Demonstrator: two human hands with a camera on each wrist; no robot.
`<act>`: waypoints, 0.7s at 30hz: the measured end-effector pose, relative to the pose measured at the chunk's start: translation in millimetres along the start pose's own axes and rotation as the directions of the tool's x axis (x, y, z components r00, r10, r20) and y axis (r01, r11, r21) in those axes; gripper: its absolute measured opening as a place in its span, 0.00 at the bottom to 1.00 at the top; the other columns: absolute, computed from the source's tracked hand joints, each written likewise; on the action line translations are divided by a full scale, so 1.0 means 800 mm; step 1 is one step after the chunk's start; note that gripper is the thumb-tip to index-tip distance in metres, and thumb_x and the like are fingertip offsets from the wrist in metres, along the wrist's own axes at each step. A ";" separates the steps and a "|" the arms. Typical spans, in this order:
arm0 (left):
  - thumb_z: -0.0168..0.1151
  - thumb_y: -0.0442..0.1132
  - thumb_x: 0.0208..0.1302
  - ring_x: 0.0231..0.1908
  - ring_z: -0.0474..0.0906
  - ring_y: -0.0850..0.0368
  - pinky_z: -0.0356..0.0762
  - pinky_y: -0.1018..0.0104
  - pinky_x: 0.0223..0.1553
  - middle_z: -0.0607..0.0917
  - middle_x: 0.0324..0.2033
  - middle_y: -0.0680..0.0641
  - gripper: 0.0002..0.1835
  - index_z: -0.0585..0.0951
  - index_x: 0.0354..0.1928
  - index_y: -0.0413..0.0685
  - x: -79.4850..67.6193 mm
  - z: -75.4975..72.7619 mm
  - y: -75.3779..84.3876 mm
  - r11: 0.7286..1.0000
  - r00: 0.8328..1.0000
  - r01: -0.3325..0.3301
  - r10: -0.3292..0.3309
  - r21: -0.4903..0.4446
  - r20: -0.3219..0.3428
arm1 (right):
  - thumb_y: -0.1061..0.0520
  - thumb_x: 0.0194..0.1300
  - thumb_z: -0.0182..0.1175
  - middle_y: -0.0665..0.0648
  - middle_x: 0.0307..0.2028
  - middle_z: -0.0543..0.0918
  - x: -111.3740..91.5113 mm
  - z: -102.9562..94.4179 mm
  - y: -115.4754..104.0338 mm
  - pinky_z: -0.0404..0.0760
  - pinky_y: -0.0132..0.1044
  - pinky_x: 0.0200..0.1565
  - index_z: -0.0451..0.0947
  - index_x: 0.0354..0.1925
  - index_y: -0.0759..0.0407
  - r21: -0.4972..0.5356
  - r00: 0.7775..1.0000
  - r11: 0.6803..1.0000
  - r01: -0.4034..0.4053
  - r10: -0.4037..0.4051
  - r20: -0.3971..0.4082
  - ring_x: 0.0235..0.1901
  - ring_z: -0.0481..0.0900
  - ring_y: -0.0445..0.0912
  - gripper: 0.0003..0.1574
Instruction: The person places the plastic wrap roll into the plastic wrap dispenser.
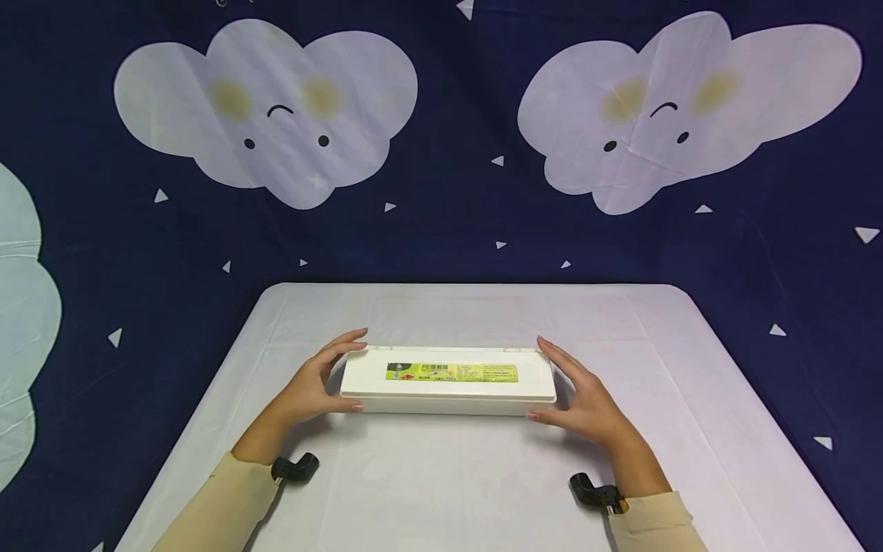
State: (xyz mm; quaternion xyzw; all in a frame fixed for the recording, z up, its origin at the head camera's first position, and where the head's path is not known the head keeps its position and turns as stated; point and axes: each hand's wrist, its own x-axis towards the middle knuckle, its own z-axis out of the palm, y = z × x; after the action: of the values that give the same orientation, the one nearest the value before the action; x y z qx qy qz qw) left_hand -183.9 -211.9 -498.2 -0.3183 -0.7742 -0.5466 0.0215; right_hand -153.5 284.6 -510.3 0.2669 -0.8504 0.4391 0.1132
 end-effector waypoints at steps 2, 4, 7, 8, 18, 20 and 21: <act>0.91 0.31 0.39 0.79 0.51 0.47 0.48 0.46 0.77 0.63 0.79 0.46 0.52 0.75 0.71 0.40 0.001 -0.002 -0.002 1.000 1.000 0.007 -0.007 0.003 0.006 | 0.59 0.37 0.91 0.59 0.78 0.65 0.001 -0.002 -0.002 0.54 0.27 0.73 0.62 0.80 0.58 -0.019 1.000 1.000 0.004 -0.004 0.008 0.77 0.57 0.43 0.76; 0.91 0.34 0.40 0.79 0.50 0.48 0.48 0.41 0.77 0.63 0.79 0.49 0.52 0.75 0.71 0.41 0.001 -0.004 -0.002 1.000 1.000 0.015 -0.015 0.007 0.008 | 0.57 0.40 0.91 0.58 0.78 0.64 0.002 -0.003 -0.004 0.54 0.28 0.73 0.62 0.81 0.57 -0.026 1.000 1.000 0.005 -0.005 0.015 0.78 0.56 0.44 0.75; 0.90 0.35 0.42 0.80 0.49 0.48 0.47 0.37 0.76 0.62 0.79 0.49 0.51 0.75 0.72 0.41 0.001 -0.006 -0.001 1.000 1.000 0.018 -0.018 0.011 0.008 | 0.57 0.46 0.88 0.57 0.79 0.63 0.002 -0.006 -0.006 0.53 0.28 0.74 0.61 0.81 0.55 -0.040 1.000 0.999 -0.002 0.003 0.023 0.78 0.56 0.44 0.71; 0.90 0.34 0.43 0.80 0.49 0.47 0.47 0.35 0.75 0.62 0.79 0.49 0.50 0.75 0.72 0.42 0.000 -0.007 -0.001 1.000 1.000 0.013 -0.013 0.017 0.009 | 0.57 0.49 0.87 0.57 0.79 0.63 0.002 -0.006 -0.006 0.53 0.28 0.74 0.61 0.82 0.54 -0.051 1.000 0.999 -0.006 0.007 0.025 0.78 0.56 0.44 0.69; 0.76 0.35 0.63 0.80 0.47 0.43 0.47 0.30 0.74 0.61 0.80 0.46 0.36 0.74 0.73 0.50 0.009 -0.016 0.007 0.991 0.999 -0.030 0.027 0.127 0.026 | 0.62 0.63 0.73 0.61 0.78 0.64 0.019 -0.021 -0.016 0.53 0.29 0.73 0.62 0.81 0.57 -0.082 0.998 0.995 0.055 -0.053 0.022 0.77 0.58 0.51 0.53; 0.73 0.37 0.67 0.80 0.47 0.44 0.47 0.30 0.74 0.61 0.80 0.47 0.34 0.74 0.74 0.51 0.014 -0.019 0.009 0.985 0.999 -0.025 0.021 0.168 0.027 | 0.62 0.65 0.71 0.60 0.78 0.64 0.025 -0.025 -0.020 0.53 0.31 0.73 0.62 0.81 0.57 -0.088 0.999 0.995 0.052 -0.051 0.021 0.77 0.59 0.54 0.51; 0.72 0.38 0.68 0.80 0.47 0.44 0.47 0.30 0.74 0.61 0.80 0.46 0.33 0.75 0.74 0.50 0.017 -0.021 0.010 0.982 0.999 -0.023 0.019 0.188 0.027 | 0.62 0.66 0.70 0.60 0.78 0.64 0.029 -0.027 -0.022 0.54 0.31 0.73 0.62 0.81 0.57 -0.091 0.999 0.995 0.044 -0.042 0.023 0.77 0.59 0.55 0.50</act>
State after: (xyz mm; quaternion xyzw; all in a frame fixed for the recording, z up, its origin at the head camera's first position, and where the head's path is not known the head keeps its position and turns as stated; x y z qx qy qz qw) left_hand -196.0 -218.2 -480.0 -0.3299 -0.8192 -0.4668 0.0476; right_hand -163.8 285.7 -475.6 0.2843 -0.8648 0.3944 0.1256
